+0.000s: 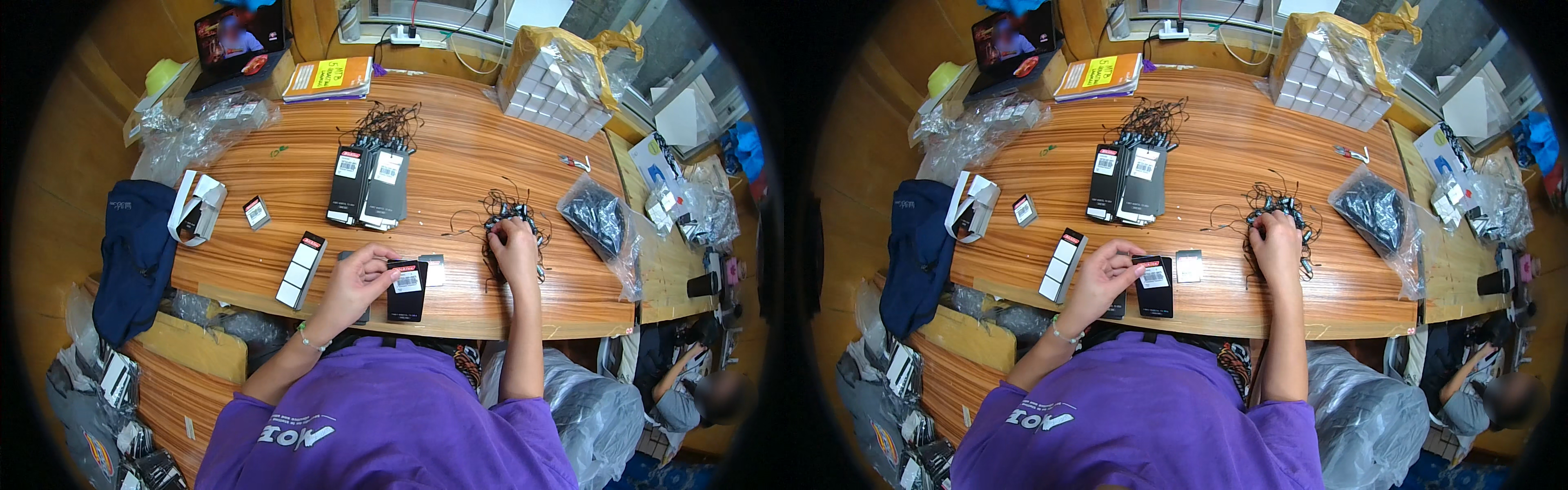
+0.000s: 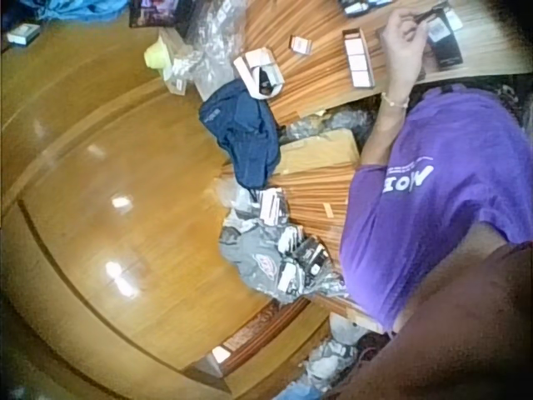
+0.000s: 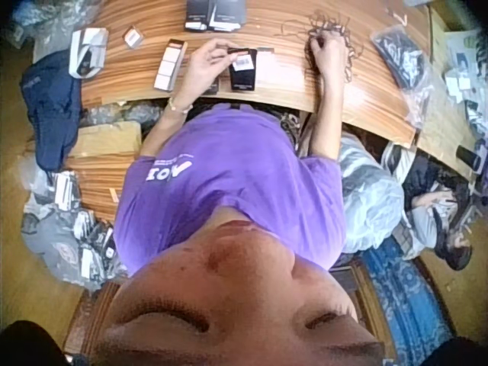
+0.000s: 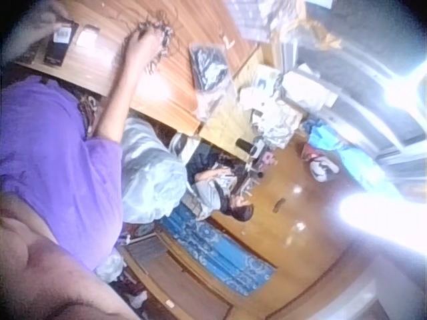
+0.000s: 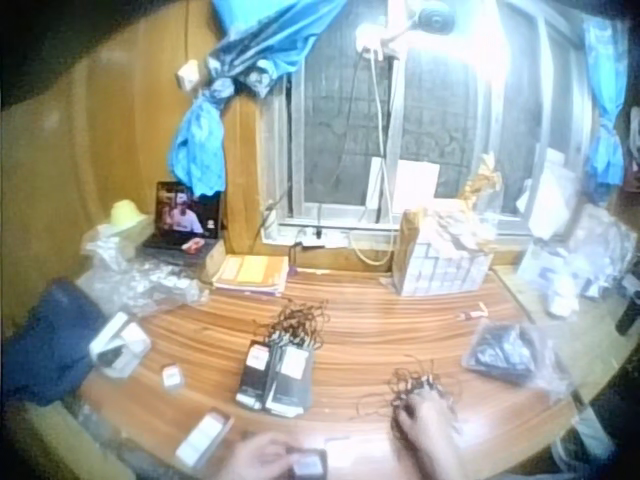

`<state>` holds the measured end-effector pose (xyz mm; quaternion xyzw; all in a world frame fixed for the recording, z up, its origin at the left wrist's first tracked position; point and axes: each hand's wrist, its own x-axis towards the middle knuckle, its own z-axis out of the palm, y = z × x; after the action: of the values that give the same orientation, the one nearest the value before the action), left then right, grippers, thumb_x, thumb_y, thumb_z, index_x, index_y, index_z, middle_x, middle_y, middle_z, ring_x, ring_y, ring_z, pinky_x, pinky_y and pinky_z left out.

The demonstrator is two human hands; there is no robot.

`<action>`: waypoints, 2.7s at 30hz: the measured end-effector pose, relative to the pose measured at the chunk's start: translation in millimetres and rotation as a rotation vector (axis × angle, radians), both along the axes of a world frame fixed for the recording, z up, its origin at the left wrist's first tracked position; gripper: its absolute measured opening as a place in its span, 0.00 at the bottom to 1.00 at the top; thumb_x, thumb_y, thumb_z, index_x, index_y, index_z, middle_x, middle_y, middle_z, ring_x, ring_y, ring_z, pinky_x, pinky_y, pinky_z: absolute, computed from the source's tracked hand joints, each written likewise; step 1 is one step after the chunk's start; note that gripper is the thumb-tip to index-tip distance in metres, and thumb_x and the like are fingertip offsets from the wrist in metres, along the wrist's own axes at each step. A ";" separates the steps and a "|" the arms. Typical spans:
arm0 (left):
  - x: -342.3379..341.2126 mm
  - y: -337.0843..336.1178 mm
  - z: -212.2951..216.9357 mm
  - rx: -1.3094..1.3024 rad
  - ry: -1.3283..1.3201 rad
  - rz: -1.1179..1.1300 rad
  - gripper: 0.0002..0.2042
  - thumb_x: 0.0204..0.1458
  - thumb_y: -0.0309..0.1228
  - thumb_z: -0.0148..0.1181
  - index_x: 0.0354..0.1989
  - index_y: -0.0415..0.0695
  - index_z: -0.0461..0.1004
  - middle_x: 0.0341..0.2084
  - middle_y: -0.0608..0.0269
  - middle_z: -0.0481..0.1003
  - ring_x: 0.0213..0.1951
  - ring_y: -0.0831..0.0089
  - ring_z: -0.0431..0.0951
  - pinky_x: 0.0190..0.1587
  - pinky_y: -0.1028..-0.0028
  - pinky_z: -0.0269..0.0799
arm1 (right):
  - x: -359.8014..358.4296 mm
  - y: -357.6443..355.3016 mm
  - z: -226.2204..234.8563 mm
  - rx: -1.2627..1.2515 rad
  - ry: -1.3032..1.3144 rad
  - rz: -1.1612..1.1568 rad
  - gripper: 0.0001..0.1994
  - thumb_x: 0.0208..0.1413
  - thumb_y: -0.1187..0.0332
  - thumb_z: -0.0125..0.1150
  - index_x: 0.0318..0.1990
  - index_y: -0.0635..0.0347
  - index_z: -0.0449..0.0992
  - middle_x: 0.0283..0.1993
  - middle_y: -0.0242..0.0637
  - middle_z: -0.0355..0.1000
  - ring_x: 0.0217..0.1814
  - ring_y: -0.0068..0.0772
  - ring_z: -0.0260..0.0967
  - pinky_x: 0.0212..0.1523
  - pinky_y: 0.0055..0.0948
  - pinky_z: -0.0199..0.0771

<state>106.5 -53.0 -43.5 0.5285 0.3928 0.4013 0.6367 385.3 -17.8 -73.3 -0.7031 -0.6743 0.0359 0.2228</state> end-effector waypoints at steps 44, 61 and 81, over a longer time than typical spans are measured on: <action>18.4 11.8 6.8 0.025 0.064 -0.179 0.09 0.50 0.20 0.54 0.40 0.37 0.67 0.38 0.63 0.73 0.38 0.81 0.74 0.40 0.84 0.69 | 16.0 -7.0 46.1 0.130 1.201 0.131 0.08 0.53 0.79 0.51 0.41 0.68 0.68 0.33 0.41 0.73 0.35 0.24 0.71 0.38 0.19 0.69; 123.8 59.3 -8.7 0.191 -0.207 -0.446 0.05 0.50 0.21 0.55 0.35 0.34 0.71 0.36 0.66 0.69 0.41 0.78 0.72 0.44 0.78 0.68 | -12.6 -10.9 57.2 0.125 1.462 0.116 0.05 0.53 0.79 0.50 0.38 0.68 0.67 0.36 0.49 0.73 0.38 0.36 0.74 0.40 0.28 0.74; 101.2 59.5 -12.6 0.120 0.024 -0.447 0.08 0.49 0.25 0.58 0.36 0.35 0.74 0.29 0.65 0.75 0.32 0.82 0.73 0.36 0.81 0.70 | -3.3 -25.6 26.8 -0.106 1.101 0.148 0.08 0.52 0.69 0.56 0.32 0.67 0.75 0.32 0.32 0.71 0.35 0.22 0.65 0.38 0.21 0.62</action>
<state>207.7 6.5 -56.1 0.6440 0.2489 0.2666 0.6724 382.0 -43.4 -46.5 -0.5415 -0.5032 0.4475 0.5033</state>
